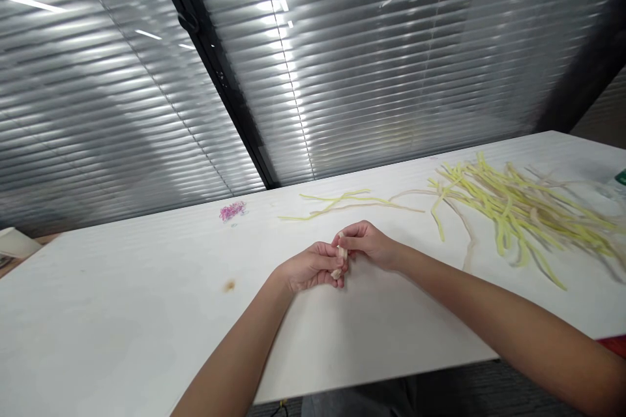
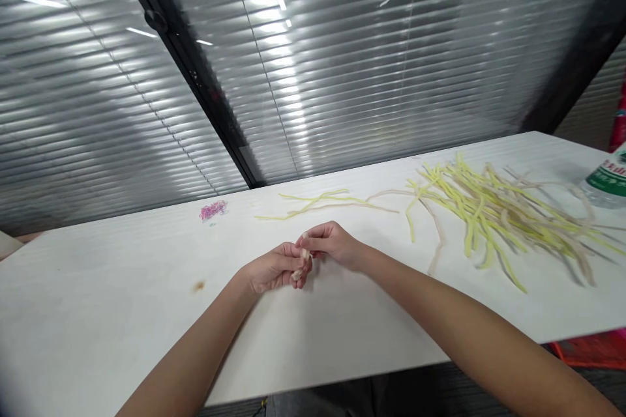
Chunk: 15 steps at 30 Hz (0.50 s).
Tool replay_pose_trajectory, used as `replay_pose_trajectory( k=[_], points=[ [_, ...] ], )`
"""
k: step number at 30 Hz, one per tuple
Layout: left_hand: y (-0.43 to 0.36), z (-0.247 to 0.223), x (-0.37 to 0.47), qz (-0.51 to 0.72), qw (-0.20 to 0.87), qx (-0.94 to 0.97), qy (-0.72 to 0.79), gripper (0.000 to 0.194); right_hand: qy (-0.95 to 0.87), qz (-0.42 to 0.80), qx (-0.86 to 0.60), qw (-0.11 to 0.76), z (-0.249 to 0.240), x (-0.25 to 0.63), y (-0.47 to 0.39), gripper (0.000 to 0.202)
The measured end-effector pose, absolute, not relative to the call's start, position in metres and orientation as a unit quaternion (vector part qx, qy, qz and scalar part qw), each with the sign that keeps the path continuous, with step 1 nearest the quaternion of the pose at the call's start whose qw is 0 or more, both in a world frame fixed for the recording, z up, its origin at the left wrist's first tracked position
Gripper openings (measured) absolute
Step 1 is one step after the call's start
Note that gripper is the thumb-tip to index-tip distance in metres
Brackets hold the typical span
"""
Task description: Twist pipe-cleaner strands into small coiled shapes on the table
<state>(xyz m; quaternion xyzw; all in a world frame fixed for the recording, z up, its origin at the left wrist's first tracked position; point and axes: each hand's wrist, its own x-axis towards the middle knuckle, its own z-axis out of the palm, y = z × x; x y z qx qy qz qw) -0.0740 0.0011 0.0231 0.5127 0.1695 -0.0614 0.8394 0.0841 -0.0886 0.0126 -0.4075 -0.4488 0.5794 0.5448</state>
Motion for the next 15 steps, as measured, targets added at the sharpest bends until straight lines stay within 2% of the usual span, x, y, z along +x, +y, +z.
replay_pose_trajectory(
  k=[8,15],
  points=[
    [0.0017,0.0233,-0.0709,-0.003,0.808,0.558,0.191,0.024,-0.405,0.496,-0.467,0.61,0.0031,0.0813,-0.0842,0.029],
    [0.0015,0.02,-0.0696,0.004,0.784,0.59,0.193,0.024,-0.406,0.486,-0.485,0.603,0.0065,0.0804,-0.0837,0.032]
  ],
)
